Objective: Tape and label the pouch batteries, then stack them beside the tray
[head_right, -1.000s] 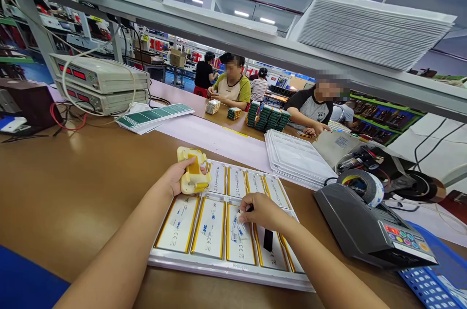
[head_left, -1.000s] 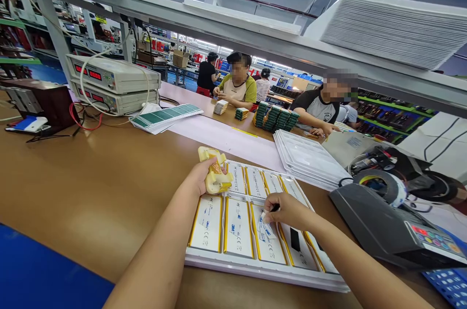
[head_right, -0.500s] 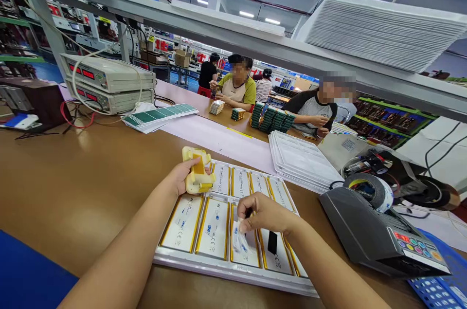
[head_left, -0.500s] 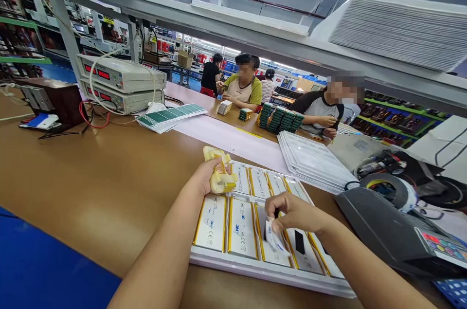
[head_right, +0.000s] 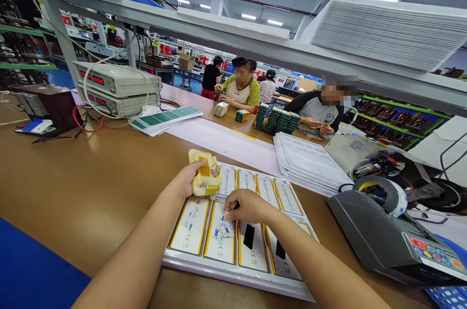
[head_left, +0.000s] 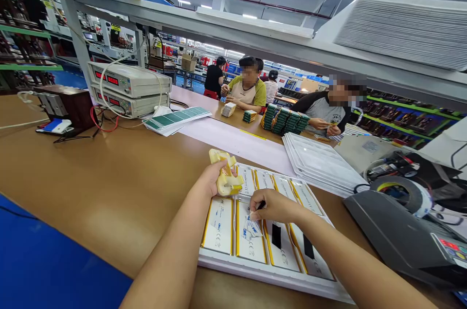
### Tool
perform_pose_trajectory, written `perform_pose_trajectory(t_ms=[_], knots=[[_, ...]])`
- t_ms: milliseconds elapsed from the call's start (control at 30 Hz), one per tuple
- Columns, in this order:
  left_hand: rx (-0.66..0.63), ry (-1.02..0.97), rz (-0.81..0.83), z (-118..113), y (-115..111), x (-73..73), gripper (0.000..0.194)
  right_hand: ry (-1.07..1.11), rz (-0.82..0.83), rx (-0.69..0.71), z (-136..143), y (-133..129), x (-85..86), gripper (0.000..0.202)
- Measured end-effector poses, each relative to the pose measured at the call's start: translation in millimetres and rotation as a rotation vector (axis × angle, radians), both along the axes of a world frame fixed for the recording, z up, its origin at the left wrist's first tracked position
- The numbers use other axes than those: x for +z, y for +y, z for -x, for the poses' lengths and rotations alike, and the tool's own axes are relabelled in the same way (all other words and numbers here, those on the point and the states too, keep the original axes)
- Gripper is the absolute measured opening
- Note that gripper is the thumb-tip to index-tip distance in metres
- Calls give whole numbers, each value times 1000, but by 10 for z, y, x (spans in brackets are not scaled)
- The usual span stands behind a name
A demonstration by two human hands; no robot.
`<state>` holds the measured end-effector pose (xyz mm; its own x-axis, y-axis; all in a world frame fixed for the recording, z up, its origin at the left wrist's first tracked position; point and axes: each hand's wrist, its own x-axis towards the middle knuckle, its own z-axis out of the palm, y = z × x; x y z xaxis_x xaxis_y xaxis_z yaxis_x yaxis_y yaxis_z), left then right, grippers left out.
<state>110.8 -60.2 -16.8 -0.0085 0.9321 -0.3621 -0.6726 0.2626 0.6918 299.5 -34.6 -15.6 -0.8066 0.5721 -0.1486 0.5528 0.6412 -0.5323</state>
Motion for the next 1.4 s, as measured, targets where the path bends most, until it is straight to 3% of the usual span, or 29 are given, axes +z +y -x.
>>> perform_pose_trajectory(t_ms=[133,300,433,500,767,1100,1400], knots=[[-12,1,0,-6,-9,6,19,56,4,18,-31,-32,-14,14],[1,2,2,-11,-20,11,18,84,66,155,-48,-180,-30,15],[-3,7,11,-10,-23,13,18,146,-42,-94,-43,-170,-66,12],[-8,8,7,-9,-25,17,18,145,-27,-148,-37,-138,-83,13],[-7,18,-9,-12,-24,24,18,87,96,-25,-74,-61,-98,18],[-28,58,18,-14,-33,57,18,175,126,-47,-70,-176,-141,18],[-10,28,-2,-28,-22,37,17,170,329,53,-103,-56,-105,25]])
